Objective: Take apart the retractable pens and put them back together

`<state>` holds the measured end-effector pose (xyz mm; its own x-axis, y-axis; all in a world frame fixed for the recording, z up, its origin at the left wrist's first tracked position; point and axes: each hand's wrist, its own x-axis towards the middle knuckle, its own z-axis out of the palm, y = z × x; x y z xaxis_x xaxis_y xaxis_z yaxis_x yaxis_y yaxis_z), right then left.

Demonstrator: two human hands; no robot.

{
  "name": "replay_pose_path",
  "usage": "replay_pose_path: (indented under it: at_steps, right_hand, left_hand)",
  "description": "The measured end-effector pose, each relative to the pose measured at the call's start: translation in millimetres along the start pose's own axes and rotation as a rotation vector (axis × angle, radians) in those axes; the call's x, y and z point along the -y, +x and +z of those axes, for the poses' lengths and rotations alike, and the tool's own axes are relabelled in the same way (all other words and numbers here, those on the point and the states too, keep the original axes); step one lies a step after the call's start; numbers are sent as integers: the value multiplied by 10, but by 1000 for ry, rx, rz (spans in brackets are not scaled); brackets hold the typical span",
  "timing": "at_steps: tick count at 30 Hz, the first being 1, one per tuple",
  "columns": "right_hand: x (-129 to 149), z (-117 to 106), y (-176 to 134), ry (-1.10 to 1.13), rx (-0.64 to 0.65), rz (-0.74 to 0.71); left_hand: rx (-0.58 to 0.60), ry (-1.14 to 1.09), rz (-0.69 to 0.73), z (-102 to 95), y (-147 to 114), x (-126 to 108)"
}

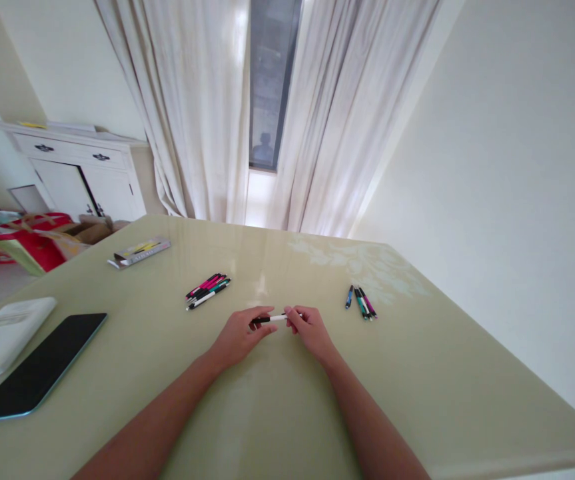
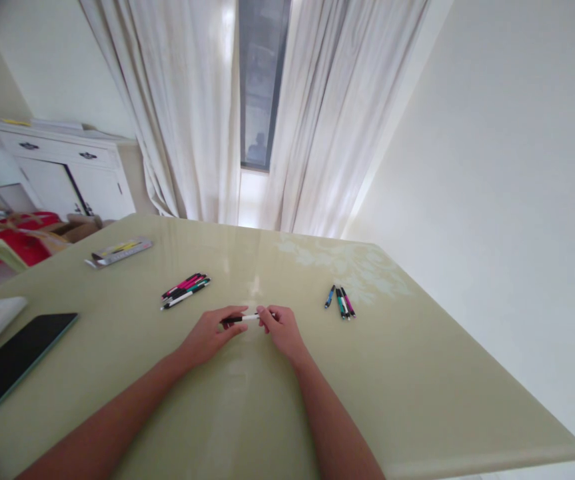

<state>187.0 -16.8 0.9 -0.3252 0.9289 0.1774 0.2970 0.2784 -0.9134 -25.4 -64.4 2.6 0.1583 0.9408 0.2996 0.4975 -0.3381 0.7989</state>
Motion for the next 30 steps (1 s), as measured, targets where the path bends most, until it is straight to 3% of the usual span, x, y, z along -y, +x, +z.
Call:
replay_pose_path:
  at_steps: [3, 9, 15, 22, 27, 30]
  right_hand:
    - [6, -8, 9, -16, -34, -8]
    - [-13, 0, 23, -23, -20, -5]
    - [38, -20, 13, 2, -82, 21]
    - [49, -26, 17, 20, -86, 32]
    - [43, -27, 19, 26, -103, 36]
    - [44, -33, 14, 29, -107, 33]
  left_hand:
    - [5, -27, -94, -46, 28, 11]
    - [-49, -133, -44, -84, 75, 68]
    - [-62, -140, -170, -79, 88, 125]
    - [-132, -183, -139, -111, 92, 126]
    - [-48, -188, -154, -100, 106, 154]
    - [-87, -227, -138, -107, 120, 163]
